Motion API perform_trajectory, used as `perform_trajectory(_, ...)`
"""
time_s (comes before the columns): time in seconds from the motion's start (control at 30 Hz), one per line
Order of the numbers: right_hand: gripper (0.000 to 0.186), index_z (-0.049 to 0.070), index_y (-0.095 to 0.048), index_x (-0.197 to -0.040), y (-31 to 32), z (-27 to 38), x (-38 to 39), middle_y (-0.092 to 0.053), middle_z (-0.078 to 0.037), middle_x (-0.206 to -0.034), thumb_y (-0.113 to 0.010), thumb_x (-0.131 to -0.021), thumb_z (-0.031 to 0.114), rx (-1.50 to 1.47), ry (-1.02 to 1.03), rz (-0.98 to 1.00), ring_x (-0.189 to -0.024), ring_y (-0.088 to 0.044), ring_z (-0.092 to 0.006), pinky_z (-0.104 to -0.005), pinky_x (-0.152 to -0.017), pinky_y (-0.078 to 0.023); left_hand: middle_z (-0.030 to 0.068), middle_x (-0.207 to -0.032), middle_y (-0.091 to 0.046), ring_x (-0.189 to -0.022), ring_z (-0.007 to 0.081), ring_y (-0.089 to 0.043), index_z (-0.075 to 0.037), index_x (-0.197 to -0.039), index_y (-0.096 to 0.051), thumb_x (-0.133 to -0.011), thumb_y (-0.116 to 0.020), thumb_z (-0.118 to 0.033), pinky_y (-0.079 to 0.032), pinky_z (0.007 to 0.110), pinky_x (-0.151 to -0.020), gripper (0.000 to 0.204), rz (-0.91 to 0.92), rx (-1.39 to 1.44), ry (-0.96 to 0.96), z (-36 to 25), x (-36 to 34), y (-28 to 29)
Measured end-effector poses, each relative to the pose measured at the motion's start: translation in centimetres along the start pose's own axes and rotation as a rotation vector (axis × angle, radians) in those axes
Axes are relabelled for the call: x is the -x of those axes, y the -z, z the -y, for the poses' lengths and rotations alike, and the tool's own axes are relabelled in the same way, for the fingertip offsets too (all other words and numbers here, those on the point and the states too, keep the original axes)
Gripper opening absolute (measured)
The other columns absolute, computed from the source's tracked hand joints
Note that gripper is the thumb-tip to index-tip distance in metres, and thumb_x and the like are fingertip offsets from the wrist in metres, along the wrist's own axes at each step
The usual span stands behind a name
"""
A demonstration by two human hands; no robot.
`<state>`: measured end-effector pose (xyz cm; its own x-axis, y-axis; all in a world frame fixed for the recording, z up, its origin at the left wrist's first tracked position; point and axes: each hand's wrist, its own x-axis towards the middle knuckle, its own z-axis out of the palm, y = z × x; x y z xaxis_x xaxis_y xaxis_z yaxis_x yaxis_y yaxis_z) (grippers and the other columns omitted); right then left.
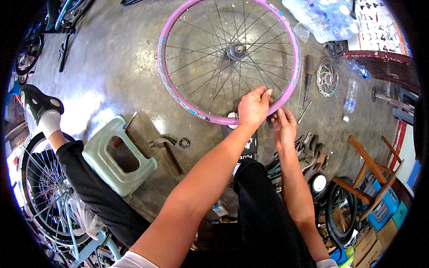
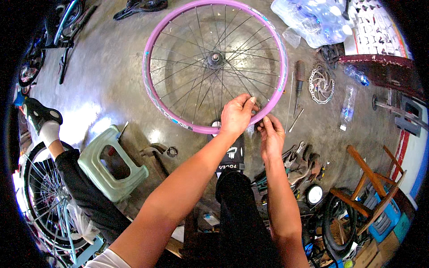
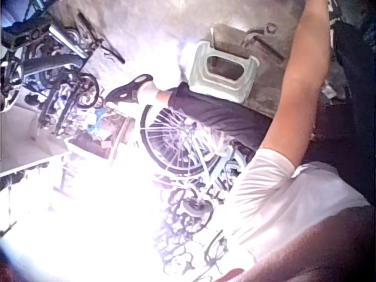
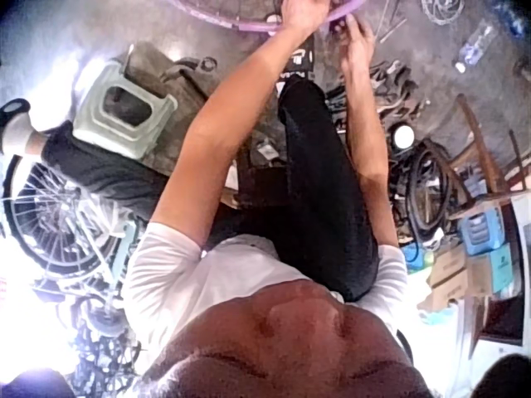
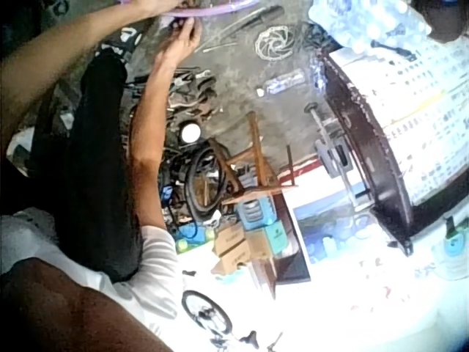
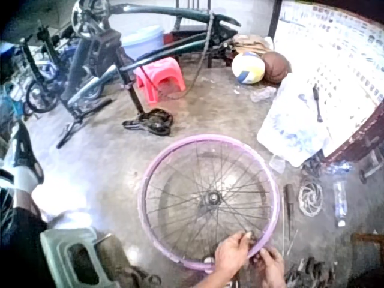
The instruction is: The person weaves a spoke through the hub of a bicycle wheel and attaches it to the rim by hand, repeating this action with a second spoke.
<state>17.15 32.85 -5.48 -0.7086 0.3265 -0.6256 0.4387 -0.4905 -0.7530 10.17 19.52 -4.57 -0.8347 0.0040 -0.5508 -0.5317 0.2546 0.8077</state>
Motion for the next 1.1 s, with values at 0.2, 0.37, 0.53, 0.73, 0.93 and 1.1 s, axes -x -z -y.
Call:
perform_trajectory(0.2,0.018,0.001,-0.069,-0.115,0.0,-1.0,-0.9,-0.068,-0.003,-0.096,-0.069,-0.099,0.010,0.043,0.051,0.047,-0.081,-0.060,-0.0118,-0.0279,-0.075,-0.051,0.0034,-0.085,-0.077,-0.073,0.0173,-0.074,-0.009,-0.099,-0.071,-0.103,-0.059,-0.032,-0.055,0.034,-0.068,0.026,0.000,0.060,0.012,0.1,0.2,0.3)
perform_trajectory(0.37,0.014,0.003,-0.068,-0.114,0.6,-1.7,-1.2,-0.069,-0.004,-0.099,-0.065,-0.102,0.009,0.132,0.099,0.023,-0.082,-0.060,-0.0128,-0.0301,-0.077,-0.052,0.0055,-0.087,-0.077,-0.085,0.0334,-0.072,-0.011,-0.101,-0.069,-0.102,-0.056,-0.038,-0.054,0.046,-0.077,0.030,0.023,0.051,0.027,0.0,0.2,0.5)
perform_trajectory(0.53,0.020,0.001,-0.068,-0.117,0.1,-1.8,-1.0,-0.067,-0.003,-0.096,-0.069,-0.099,0.010,-0.033,0.065,0.062,-0.082,-0.060,-0.0118,-0.0287,-0.076,-0.052,0.0053,-0.086,-0.077,-0.081,0.0283,-0.073,-0.010,-0.100,-0.069,-0.103,-0.057,-0.035,-0.055,0.042,-0.074,0.028,0.011,0.053,0.010,0.1,0.3,0.5)
perform_trajectory(0.73,0.018,0.001,-0.069,-0.114,0.1,-1.7,-1.0,-0.068,-0.003,-0.096,-0.071,-0.098,0.009,0.008,0.089,0.032,-0.082,-0.060,-0.0121,-0.0290,-0.076,-0.052,0.0060,-0.085,-0.078,-0.072,0.0184,-0.075,-0.008,-0.099,-0.069,-0.103,-0.059,-0.030,-0.056,0.034,-0.065,0.025,0.006,0.067,-0.040,0.6,0.2,0.3)
perform_trajectory(0.93,0.019,0.000,-0.071,-0.113,0.4,-1.6,-1.3,-0.070,-0.003,-0.102,-0.073,-0.097,0.010,0.224,0.231,-0.009,-0.090,-0.062,-0.0119,-0.0284,-0.081,-0.052,0.0085,-0.084,-0.077,-0.072,0.0192,-0.075,-0.005,-0.101,-0.068,-0.104,-0.058,-0.030,-0.057,0.034,-0.065,0.027,0.021,0.107,-0.042,0.8,0.0,0.3)
perform_trajectory(1.1,0.018,0.000,-0.070,-0.112,0.8,-1.4,-1.4,-0.070,-0.003,-0.102,-0.072,-0.097,0.009,0.293,0.227,-0.006,-0.092,-0.063,-0.0117,-0.0278,-0.083,-0.052,0.0092,-0.085,-0.077,-0.072,0.0183,-0.075,-0.004,-0.103,-0.068,-0.104,-0.058,-0.029,-0.057,0.033,-0.066,0.027,0.028,0.140,-0.049,0.9,0.0,0.2)
